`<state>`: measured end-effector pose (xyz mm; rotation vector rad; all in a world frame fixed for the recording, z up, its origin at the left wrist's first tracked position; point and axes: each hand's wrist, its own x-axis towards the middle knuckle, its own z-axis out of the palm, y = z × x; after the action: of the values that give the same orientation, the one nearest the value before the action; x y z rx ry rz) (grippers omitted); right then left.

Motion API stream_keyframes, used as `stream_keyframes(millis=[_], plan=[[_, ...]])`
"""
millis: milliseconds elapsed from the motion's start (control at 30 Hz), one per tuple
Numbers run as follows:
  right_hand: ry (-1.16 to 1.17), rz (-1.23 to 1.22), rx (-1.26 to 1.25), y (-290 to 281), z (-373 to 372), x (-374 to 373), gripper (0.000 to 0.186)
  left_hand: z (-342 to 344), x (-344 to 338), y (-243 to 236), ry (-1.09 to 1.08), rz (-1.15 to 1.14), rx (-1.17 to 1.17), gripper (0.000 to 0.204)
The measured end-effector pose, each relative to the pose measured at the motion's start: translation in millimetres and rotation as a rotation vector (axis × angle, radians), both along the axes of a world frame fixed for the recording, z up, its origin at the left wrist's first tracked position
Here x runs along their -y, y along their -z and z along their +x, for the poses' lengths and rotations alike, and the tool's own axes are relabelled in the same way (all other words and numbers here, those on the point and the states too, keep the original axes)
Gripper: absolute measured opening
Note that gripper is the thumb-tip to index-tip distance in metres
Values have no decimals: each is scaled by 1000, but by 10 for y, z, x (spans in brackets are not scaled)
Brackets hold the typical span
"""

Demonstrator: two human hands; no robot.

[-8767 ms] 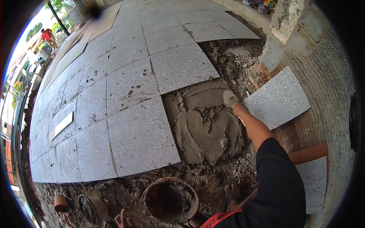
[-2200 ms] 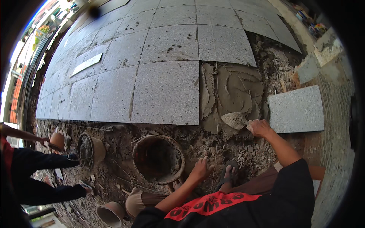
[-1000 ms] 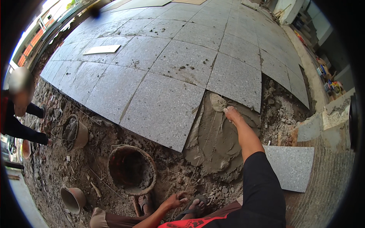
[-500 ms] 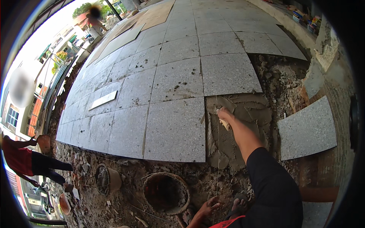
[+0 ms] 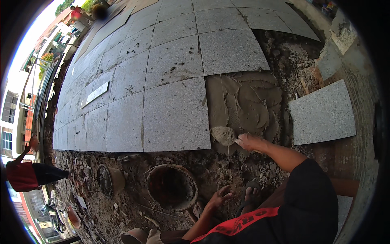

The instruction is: Applying mortar and laying tiles on a floor at a construction site.

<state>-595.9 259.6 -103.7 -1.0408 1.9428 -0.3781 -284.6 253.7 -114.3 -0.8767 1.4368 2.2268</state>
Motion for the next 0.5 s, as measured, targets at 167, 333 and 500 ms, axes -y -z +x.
stream_keyframes(millis=[167,333,500], plan=[[-287,-110,-531,1,-545,-43,27,31,-18,-31,-40,25,19,57],[-115,-84,-731,302,-1424,558,29,60,-5,-85,-19,24,55,59],[89,29,-703,318,-1727,983,32,-16,33,-259,40,-63,100,61]])
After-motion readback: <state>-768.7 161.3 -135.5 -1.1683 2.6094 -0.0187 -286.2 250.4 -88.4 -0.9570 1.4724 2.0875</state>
